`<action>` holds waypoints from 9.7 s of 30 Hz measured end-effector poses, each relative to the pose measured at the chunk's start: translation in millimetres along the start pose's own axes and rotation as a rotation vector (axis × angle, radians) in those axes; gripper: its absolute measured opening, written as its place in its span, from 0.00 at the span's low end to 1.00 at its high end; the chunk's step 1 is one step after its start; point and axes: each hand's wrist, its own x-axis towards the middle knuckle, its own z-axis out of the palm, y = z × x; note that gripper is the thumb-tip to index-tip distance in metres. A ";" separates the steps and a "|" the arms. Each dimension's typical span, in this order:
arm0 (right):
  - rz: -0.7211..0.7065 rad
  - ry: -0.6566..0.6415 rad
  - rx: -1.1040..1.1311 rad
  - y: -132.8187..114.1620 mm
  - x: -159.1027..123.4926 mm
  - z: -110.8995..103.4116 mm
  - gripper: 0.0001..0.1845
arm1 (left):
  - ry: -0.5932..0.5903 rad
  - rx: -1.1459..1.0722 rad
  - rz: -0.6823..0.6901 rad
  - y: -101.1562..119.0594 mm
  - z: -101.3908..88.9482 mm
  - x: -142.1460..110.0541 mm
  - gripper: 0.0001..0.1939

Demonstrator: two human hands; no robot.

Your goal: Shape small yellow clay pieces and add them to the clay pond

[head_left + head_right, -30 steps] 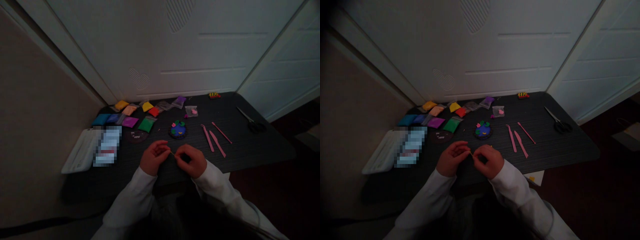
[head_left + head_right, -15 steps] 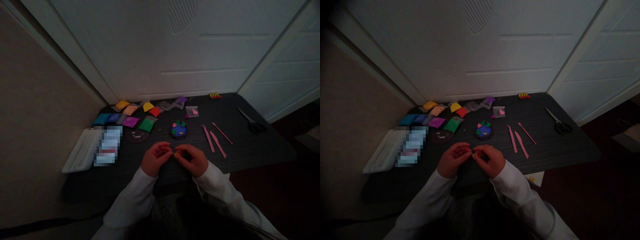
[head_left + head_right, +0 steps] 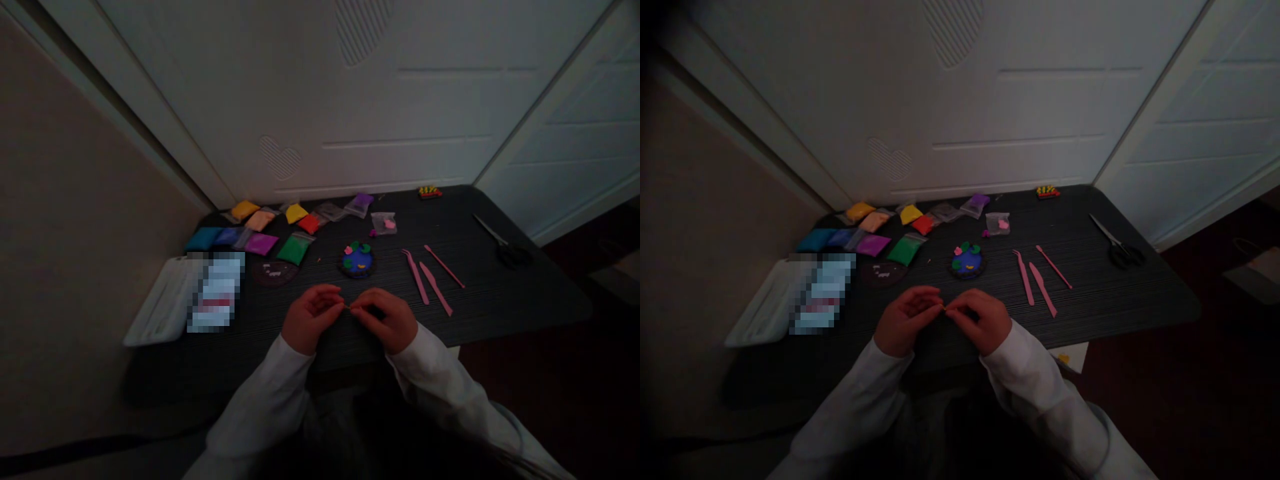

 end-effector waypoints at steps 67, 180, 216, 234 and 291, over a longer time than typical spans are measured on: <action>0.200 0.160 0.331 38.5 -9.7 -1.6 0.15 | 0.229 0.795 0.383 -8.1 -35.4 3.1 0.14; -0.585 0.193 -0.525 -102.6 138.1 -86.3 0.14 | -0.687 -0.354 0.182 167.7 6.3 77.5 0.12; -0.491 0.400 -0.520 -100.0 151.7 -72.4 0.03 | -0.202 -0.061 0.295 166.6 6.2 72.9 0.06; -0.529 0.258 -0.559 -101.0 155.7 -80.4 0.05 | -0.054 0.040 0.404 168.4 9.3 68.6 0.09; -0.385 0.418 -0.512 -100.1 149.6 -68.0 0.04 | 0.238 0.135 0.578 163.2 29.1 58.2 0.12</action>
